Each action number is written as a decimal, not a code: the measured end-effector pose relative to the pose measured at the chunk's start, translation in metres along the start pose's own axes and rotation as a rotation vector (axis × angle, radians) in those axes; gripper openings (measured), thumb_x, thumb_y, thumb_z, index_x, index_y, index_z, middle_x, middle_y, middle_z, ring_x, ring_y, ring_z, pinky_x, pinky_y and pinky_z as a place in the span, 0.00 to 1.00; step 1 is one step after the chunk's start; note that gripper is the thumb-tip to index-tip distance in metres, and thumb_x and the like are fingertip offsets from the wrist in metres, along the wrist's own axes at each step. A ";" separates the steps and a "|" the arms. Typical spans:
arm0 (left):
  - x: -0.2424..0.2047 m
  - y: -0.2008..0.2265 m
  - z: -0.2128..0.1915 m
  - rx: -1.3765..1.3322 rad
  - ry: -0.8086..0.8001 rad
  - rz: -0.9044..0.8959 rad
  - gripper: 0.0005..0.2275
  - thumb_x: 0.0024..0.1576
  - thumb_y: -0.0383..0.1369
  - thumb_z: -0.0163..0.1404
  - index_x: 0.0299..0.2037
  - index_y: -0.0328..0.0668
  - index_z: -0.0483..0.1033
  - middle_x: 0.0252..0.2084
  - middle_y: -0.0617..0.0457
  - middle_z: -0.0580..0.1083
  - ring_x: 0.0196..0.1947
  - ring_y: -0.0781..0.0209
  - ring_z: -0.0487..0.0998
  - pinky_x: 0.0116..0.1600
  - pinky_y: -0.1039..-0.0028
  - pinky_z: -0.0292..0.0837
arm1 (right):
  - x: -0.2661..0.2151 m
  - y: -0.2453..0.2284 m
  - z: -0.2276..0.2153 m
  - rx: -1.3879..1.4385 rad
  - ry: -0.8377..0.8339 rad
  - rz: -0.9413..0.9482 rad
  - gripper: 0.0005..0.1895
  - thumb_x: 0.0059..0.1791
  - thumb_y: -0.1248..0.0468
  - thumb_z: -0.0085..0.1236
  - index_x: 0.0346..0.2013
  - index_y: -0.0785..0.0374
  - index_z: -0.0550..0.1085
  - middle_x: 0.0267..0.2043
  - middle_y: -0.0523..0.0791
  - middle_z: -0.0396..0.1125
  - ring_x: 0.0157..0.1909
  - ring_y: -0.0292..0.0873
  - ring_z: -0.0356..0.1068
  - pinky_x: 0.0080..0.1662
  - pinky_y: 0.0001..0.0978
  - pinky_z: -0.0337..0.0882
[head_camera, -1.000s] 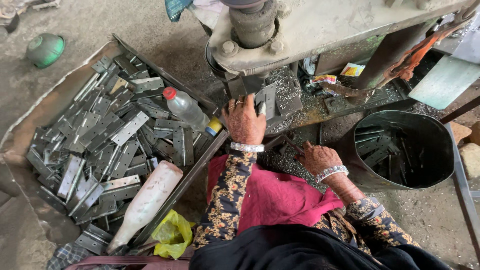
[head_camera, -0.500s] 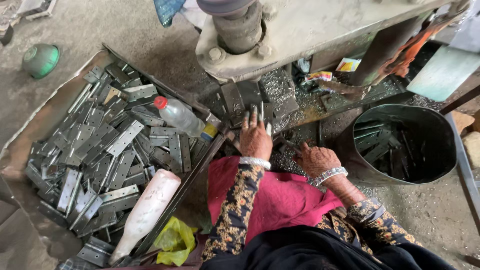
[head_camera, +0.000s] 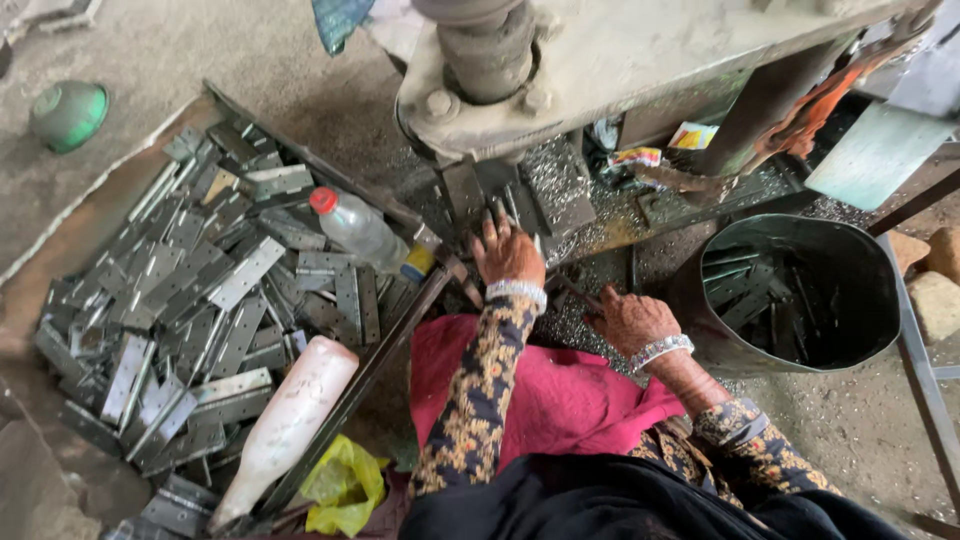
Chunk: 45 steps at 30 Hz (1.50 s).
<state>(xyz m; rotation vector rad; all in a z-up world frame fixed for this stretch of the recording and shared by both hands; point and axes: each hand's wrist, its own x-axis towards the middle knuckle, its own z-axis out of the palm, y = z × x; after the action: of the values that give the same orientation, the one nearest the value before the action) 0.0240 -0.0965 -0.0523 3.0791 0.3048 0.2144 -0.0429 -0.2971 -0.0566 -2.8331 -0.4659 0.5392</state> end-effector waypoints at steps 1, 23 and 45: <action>0.002 0.001 0.000 -0.014 -0.016 0.016 0.26 0.61 0.46 0.42 0.64 0.37 0.69 0.77 0.54 0.51 0.74 0.50 0.52 0.72 0.48 0.39 | 0.002 0.002 -0.002 0.003 0.018 -0.006 0.28 0.51 0.42 0.51 0.52 0.61 0.67 0.33 0.53 0.76 0.40 0.57 0.77 0.42 0.51 0.75; -0.004 -0.009 0.002 0.014 -0.063 0.015 0.23 0.63 0.43 0.40 0.64 0.41 0.70 0.77 0.54 0.53 0.76 0.48 0.49 0.75 0.45 0.33 | 0.015 0.033 0.070 0.194 0.010 0.096 0.24 0.51 0.42 0.51 0.46 0.59 0.74 0.38 0.55 0.75 0.44 0.60 0.76 0.46 0.54 0.74; -0.004 -0.012 -0.013 0.040 0.001 0.075 0.28 0.62 0.52 0.37 0.62 0.37 0.71 0.71 0.50 0.61 0.73 0.48 0.53 0.74 0.43 0.27 | 0.021 0.030 0.064 0.058 -0.031 0.115 0.28 0.55 0.38 0.44 0.47 0.59 0.72 0.33 0.53 0.76 0.36 0.56 0.78 0.41 0.52 0.77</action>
<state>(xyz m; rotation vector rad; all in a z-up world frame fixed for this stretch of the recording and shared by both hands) 0.0159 -0.0851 -0.0402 3.1329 0.1967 0.2149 -0.0407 -0.3082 -0.1293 -2.8122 -0.2889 0.6085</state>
